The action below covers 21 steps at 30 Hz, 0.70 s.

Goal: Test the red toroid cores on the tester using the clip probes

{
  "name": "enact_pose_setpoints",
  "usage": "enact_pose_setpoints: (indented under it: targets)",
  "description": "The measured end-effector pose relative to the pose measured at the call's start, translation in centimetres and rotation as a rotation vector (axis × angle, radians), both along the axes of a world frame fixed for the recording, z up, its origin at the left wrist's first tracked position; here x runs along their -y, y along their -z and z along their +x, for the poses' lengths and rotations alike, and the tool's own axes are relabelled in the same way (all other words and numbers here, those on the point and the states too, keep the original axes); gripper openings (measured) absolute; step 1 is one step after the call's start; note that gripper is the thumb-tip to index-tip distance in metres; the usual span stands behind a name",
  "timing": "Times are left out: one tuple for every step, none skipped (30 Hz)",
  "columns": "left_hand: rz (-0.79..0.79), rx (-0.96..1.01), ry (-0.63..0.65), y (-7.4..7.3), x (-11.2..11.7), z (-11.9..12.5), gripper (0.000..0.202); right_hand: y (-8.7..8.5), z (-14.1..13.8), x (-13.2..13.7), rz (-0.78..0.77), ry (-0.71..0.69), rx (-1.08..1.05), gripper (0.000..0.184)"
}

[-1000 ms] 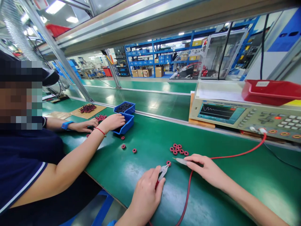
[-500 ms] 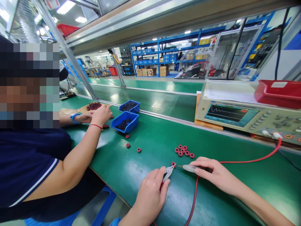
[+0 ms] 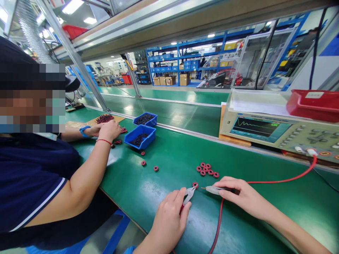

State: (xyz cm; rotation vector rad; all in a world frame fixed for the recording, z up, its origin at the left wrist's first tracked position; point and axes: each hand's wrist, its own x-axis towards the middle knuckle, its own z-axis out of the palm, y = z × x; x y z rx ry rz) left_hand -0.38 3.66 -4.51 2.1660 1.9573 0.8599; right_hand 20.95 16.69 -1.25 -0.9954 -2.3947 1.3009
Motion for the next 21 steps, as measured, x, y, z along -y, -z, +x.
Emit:
enact_pose_setpoints:
  targets:
    - [0.001, 0.000, -0.001, 0.0, 0.0, 0.0, 0.031, 0.0, 0.0, 0.0, -0.002, -0.001, 0.001, 0.027]
    - [-0.001, 0.002, -0.001, 0.0, 0.0, 0.0, 0.031, 0.0, 0.0, 0.0, -0.003, 0.000, 0.002, 0.026]
    - [-0.008, 0.004, -0.001, 0.0, -0.1, 0.0, 0.031, 0.0, 0.0, 0.1, -0.004, 0.000, 0.003, 0.026]
    - [-0.017, 0.007, -0.001, 0.0, -0.1, 0.0, 0.031, 0.0, 0.0, 0.1, -0.004, -0.001, 0.005, 0.027]
    - [-0.022, 0.008, -0.001, 0.0, -0.1, 0.0, 0.030, 0.1, 0.0, 0.1, -0.004, 0.000, 0.007, 0.027]
    - [-0.019, 0.008, -0.002, 0.0, -0.1, 0.0, 0.030, 0.1, 0.0, 0.0, -0.004, 0.005, 0.007, 0.027]
    - [-0.013, 0.006, -0.004, 0.0, -0.1, 0.0, 0.030, 0.2, -0.1, 0.0, -0.001, 0.013, 0.004, 0.028]
    - [-0.005, 0.004, -0.005, 0.0, -0.1, 0.0, 0.030, 0.2, -0.2, 0.0, 0.005, 0.018, 0.001, 0.029]
    - [0.000, 0.002, -0.008, 0.0, -0.1, 0.0, 0.030, 0.2, -0.3, 0.0, 0.015, 0.025, -0.005, 0.030]
    - [0.003, 0.001, -0.008, 0.0, -0.1, 0.0, 0.030, 0.1, -0.5, 0.0, 0.028, 0.031, -0.013, 0.030]
    - [0.003, 0.000, -0.007, 0.0, -0.1, 0.0, 0.030, 0.0, -0.6, 0.0, 0.042, 0.032, -0.020, 0.031]
    - [0.000, 0.000, -0.005, 0.0, -0.1, 0.0, 0.030, -0.1, -0.8, 0.0, 0.057, 0.029, -0.025, 0.031]
    - [-0.001, 0.001, -0.005, 0.0, -0.1, 0.0, 0.030, -0.2, -1.0, 0.0, 0.070, 0.025, -0.026, 0.031]
    - [0.000, 0.001, -0.005, 0.0, -0.1, 0.0, 0.030, -0.3, -1.2, 0.0, 0.082, 0.024, -0.025, 0.031]
    - [0.002, 0.001, -0.005, 0.0, -0.1, 0.0, 0.030, -0.3, -1.3, 0.1, 0.092, 0.024, -0.020, 0.031]
    - [0.001, 0.002, -0.006, -0.1, -0.1, 0.0, 0.030, -0.3, -1.3, 0.1, 0.099, 0.025, -0.012, 0.031]
    - [-0.002, 0.001, -0.006, -0.1, -0.1, 0.0, 0.030, -0.3, -1.4, 0.1, 0.104, 0.029, -0.002, 0.031]
    - [-0.005, 0.001, -0.005, -0.1, -0.1, 0.0, 0.030, -0.3, -1.3, 0.1, 0.106, 0.033, 0.007, 0.031]
    - [-0.010, 0.001, -0.004, -0.1, 0.0, 0.0, 0.030, -0.2, -1.3, 0.1, 0.106, 0.036, 0.016, 0.032]
    - [-0.014, 0.001, -0.004, -0.2, 0.0, 0.0, 0.030, -0.2, -1.2, 0.1, 0.105, 0.038, 0.023, 0.032]
    - [-0.016, 0.001, -0.003, -0.2, 0.0, 0.0, 0.030, -0.1, -1.2, 0.1, 0.104, 0.042, 0.027, 0.032]
